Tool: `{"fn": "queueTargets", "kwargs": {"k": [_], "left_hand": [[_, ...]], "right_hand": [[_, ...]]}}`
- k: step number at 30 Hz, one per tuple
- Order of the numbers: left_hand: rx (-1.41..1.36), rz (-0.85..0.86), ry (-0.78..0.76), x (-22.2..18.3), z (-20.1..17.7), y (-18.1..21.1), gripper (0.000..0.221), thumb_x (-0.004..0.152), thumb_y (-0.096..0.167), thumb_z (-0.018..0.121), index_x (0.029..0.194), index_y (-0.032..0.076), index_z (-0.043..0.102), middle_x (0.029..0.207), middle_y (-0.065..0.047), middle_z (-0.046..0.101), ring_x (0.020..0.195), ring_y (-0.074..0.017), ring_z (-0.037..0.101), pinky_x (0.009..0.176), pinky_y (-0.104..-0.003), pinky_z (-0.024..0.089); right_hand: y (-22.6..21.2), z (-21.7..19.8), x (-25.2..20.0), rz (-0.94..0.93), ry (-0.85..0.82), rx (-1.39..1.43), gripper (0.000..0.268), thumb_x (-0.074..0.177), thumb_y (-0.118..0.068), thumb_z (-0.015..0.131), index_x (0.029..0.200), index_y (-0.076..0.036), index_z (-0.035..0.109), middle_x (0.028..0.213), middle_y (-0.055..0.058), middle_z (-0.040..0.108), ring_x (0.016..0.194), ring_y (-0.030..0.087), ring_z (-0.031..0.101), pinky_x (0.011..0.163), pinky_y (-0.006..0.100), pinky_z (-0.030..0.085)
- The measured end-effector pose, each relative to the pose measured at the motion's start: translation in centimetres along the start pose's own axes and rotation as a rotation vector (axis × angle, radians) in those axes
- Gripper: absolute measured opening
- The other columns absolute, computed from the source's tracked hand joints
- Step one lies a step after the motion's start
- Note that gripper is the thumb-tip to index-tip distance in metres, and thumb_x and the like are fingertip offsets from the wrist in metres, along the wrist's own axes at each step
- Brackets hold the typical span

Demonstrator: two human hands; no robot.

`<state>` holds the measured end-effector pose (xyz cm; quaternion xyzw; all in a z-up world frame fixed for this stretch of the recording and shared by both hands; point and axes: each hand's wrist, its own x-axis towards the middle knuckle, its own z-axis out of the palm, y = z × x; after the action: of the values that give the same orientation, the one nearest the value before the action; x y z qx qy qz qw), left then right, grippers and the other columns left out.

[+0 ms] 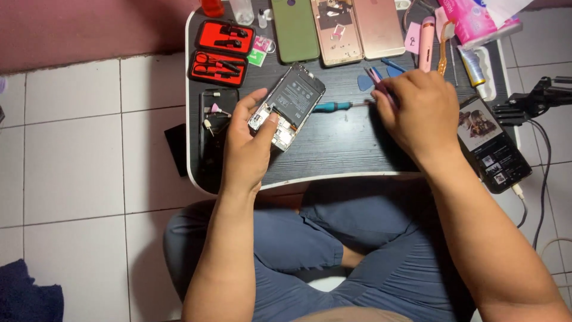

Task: Disassembling a smartphone to remove internal components like the motherboard and battery using specialized repair tools.

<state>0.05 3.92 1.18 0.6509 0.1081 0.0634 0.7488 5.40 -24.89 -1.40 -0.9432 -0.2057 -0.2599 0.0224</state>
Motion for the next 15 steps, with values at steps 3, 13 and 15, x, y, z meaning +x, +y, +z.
{"fn": "queueTargets", "kwargs": {"k": [3,13,15], "left_hand": [[0.017,-0.015,-0.005,-1.5,-0.1,0.1,0.043,0.097,0.003,0.063,0.139,0.005,0.059,0.127,-0.02,0.06,0.122,-0.0247,0.057,0.098,-0.039,0.056],[0.02,-0.018,0.175,-5.4,-0.9,-1.1,0.045,0.098,0.004,0.062,0.142,0.006,0.059,0.143,-0.026,0.052,0.134,-0.0282,0.048,0.11,-0.043,0.048],[0.041,-0.006,0.186,-5.5,-0.9,-1.2,0.049,0.097,0.005,0.066,0.145,0.007,0.058,0.146,-0.026,0.051,0.137,-0.0296,0.047,0.112,-0.044,0.045]], "right_hand": [[0.8,2.1,0.2,0.05,-0.012,0.014,0.016,0.095,-0.035,0.084,0.102,-0.022,0.079,0.092,0.001,0.068,0.087,0.025,0.07,0.07,0.037,0.054],[-2.0,-0.1,0.8,0.099,0.15,0.08,0.008,0.103,-0.023,0.077,0.103,-0.016,0.073,0.091,0.002,0.064,0.086,0.026,0.069,0.074,0.035,0.054],[-4.4,-2.2,0.8,0.085,0.113,0.391,0.009,0.106,-0.009,0.064,0.113,-0.003,0.064,0.083,0.017,0.064,0.079,0.042,0.068,0.071,0.05,0.054]]}}
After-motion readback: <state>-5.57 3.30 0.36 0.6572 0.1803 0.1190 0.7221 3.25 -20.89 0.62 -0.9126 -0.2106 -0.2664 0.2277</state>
